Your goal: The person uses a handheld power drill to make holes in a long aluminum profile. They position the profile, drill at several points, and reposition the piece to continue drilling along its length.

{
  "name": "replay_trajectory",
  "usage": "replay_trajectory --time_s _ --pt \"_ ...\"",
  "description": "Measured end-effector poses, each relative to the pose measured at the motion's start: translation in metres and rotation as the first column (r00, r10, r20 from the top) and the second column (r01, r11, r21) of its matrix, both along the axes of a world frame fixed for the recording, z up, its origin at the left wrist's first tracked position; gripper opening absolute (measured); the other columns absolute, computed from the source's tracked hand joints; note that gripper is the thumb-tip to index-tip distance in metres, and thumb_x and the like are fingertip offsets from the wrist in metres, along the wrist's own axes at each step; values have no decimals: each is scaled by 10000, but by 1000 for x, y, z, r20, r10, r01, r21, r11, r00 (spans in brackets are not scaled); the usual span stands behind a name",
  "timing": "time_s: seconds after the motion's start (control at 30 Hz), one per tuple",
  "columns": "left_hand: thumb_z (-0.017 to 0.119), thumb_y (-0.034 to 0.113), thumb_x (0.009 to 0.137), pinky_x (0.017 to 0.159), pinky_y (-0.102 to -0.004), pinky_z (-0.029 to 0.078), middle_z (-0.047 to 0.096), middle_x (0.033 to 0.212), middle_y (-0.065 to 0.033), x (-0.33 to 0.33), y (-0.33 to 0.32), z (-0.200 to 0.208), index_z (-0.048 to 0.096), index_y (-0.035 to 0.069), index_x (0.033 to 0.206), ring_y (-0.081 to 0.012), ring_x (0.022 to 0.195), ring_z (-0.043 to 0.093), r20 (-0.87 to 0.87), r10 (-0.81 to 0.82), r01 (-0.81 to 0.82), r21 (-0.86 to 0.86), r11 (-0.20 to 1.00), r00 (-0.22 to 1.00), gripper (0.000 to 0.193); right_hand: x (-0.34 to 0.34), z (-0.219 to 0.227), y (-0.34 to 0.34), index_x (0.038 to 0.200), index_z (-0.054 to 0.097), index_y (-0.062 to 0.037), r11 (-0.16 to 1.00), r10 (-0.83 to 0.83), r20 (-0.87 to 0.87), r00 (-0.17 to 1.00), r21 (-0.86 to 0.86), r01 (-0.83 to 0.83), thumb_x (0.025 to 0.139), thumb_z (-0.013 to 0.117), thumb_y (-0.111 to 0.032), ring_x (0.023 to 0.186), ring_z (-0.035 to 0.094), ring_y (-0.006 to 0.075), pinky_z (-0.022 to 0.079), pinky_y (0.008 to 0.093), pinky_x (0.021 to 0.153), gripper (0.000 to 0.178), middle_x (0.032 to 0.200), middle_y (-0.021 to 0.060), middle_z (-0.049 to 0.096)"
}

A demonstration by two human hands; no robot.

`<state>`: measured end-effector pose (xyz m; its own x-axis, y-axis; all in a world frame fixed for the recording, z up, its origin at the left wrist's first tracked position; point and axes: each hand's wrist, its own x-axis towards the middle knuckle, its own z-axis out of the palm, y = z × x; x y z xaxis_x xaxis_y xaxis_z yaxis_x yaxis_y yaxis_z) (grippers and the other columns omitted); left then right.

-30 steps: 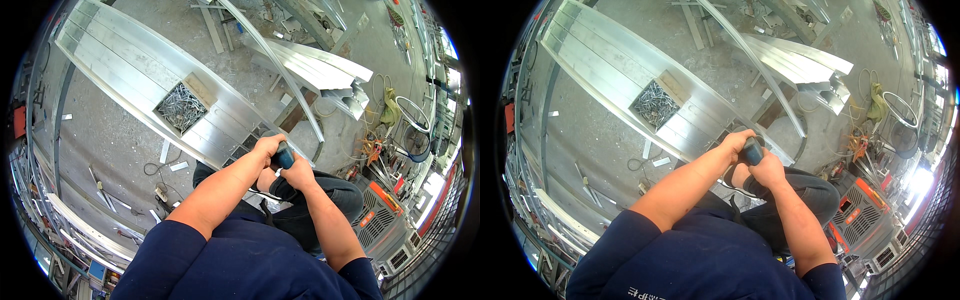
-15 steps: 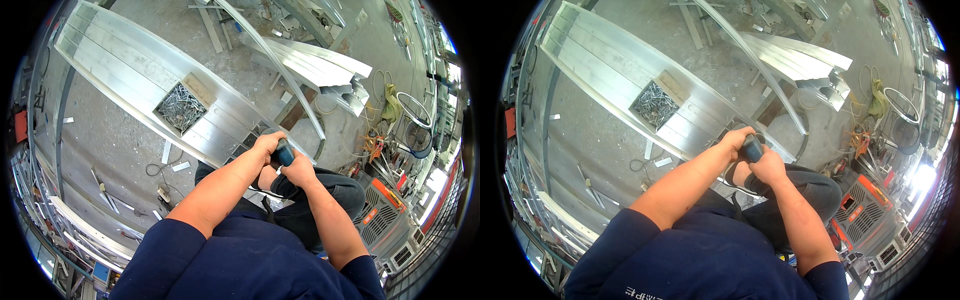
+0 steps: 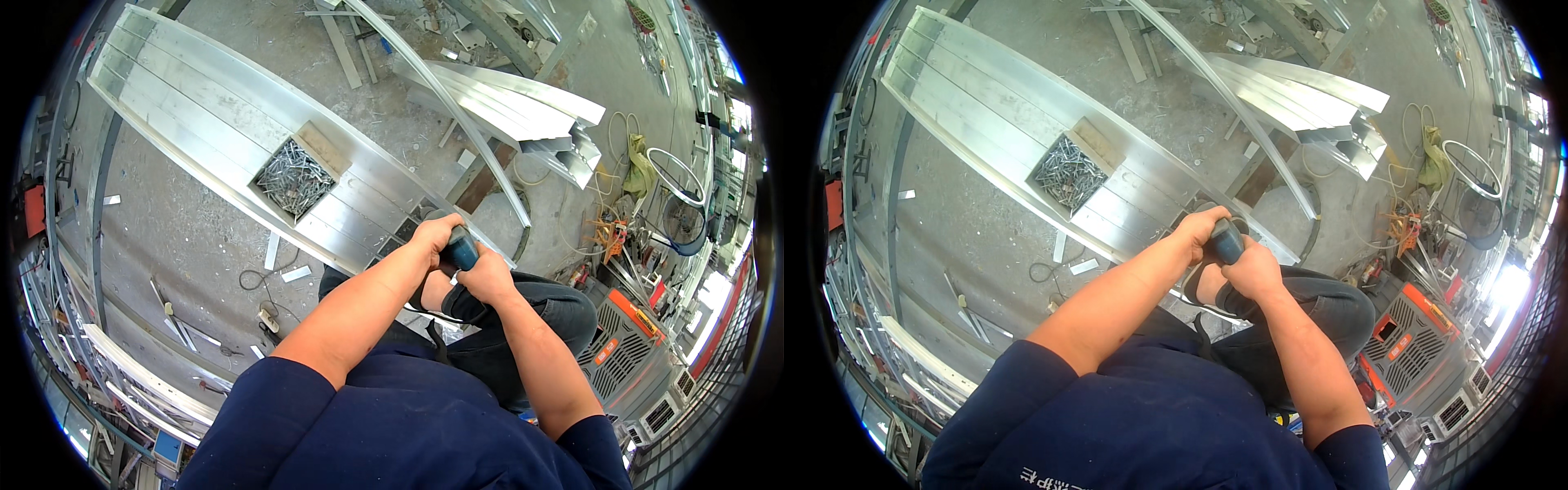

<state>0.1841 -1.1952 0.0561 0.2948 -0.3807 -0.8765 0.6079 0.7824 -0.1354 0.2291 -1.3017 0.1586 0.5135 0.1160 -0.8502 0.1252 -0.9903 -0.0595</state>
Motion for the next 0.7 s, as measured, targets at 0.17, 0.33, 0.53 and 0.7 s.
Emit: replay_trajectory --time_s 0.17,0.33,0.53,0.7 --pt "680 301 814 671 -544 584 643 847 -133 1 2 3 619 35 929 -300 702 668 -11 -14 14 19 1000 1000 297 1 1 0 1208 611 -49 1000 -2 -1 1000 13 2 689 758 -224 969 670 354 524 411 851 567 984 205 704" --pt "681 309 814 669 -547 583 644 860 -134 2 1 4 619 37 936 -299 713 669 -9 -8 8 15 1000 1000 304 1 -2 -3 1209 610 -51 999 26 17 1000 25 -26 692 756 -223 969 670 352 523 410 852 564 983 202 705" --pt "674 307 818 650 -548 577 644 849 -128 0 0 1 621 42 930 -299 706 667 -13 -4 4 17 1000 1000 293 0 -2 -3 1216 604 -54 1000 9 -4 1000 7 -9 693 757 -229 965 670 357 525 412 846 573 981 200 706" --pt "669 301 816 626 -545 575 642 816 -127 -2 -7 -11 626 44 906 -301 688 666 13 7 -7 13 1000 1000 276 0 -3 -4 1221 601 -55 1000 12 0 1000 22 -12 692 759 -232 963 669 360 525 412 844 580 976 204 705"
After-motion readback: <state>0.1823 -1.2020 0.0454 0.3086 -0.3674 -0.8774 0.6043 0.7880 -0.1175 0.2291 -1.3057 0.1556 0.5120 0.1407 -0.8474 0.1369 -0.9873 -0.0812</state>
